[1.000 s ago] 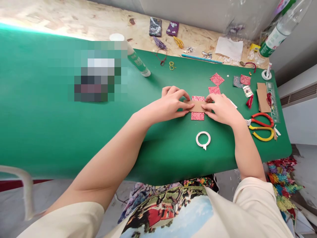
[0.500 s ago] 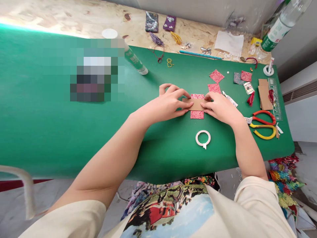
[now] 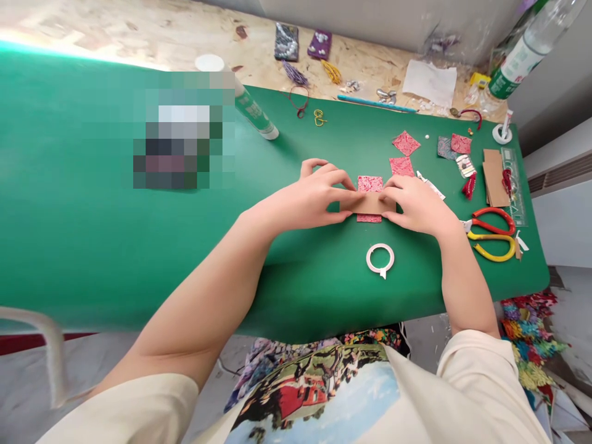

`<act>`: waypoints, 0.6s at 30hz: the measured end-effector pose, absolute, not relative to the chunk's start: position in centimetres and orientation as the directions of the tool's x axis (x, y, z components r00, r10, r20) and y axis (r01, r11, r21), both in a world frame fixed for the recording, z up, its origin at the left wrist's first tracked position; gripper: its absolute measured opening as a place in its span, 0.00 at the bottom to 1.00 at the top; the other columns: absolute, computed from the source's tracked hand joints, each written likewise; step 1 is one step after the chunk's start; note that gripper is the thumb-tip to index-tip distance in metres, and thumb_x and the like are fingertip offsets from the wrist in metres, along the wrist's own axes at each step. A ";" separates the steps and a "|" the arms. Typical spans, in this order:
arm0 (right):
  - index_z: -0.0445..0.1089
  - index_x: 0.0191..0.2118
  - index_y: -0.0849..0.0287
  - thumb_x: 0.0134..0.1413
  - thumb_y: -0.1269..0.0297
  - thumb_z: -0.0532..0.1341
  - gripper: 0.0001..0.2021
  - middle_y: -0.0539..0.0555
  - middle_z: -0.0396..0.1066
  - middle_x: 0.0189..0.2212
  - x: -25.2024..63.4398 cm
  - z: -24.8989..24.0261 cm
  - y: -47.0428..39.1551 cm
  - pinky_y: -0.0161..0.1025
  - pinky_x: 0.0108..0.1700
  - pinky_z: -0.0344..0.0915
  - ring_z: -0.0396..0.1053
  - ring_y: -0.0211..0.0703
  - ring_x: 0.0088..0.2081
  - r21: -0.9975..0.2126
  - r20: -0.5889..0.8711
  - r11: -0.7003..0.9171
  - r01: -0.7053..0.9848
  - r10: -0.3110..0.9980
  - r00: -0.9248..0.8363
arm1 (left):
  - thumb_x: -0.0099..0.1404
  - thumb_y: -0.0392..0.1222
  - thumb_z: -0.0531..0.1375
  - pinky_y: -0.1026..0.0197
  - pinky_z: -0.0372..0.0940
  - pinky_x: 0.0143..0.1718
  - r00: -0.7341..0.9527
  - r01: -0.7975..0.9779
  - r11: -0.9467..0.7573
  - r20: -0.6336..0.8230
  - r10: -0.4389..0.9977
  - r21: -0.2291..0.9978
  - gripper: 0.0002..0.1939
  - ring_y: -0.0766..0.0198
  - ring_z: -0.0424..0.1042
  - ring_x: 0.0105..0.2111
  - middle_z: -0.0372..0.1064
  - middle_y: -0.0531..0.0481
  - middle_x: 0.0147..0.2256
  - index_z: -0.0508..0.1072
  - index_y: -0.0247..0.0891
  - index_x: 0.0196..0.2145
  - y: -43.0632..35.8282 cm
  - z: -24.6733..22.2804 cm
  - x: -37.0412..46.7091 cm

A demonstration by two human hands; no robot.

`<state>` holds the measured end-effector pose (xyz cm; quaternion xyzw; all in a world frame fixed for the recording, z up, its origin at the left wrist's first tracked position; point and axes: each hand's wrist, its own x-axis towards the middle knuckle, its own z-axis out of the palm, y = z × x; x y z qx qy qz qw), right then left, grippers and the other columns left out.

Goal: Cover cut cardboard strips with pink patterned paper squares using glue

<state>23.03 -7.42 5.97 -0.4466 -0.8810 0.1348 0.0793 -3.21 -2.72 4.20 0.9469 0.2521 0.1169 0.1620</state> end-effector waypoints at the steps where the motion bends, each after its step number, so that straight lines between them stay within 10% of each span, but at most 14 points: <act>1: 0.75 0.40 0.58 0.59 0.66 0.62 0.05 0.61 0.75 0.45 23.0 5.9 -7.4 0.46 0.44 0.65 0.71 0.52 0.43 -0.305 0.006 0.568 0.765 0.804 -0.594 | 0.69 0.40 0.57 0.35 0.50 0.63 0.853 0.438 -0.824 0.125 0.507 0.359 0.16 0.50 0.67 0.48 0.72 0.41 0.45 0.81 0.43 0.49 -2.7 4.1 -3.2; 18: 0.78 0.36 0.54 0.57 0.67 0.65 0.03 0.57 0.75 0.49 22.4 6.5 -7.8 0.42 0.39 0.64 0.73 0.50 0.45 -0.289 -0.041 0.477 0.830 0.860 -0.508 | 0.74 0.41 0.50 0.37 0.53 0.62 0.863 0.437 -0.835 0.106 0.494 0.333 0.19 0.51 0.66 0.49 0.69 0.38 0.49 0.82 0.37 0.42 -2.9 3.4 -2.8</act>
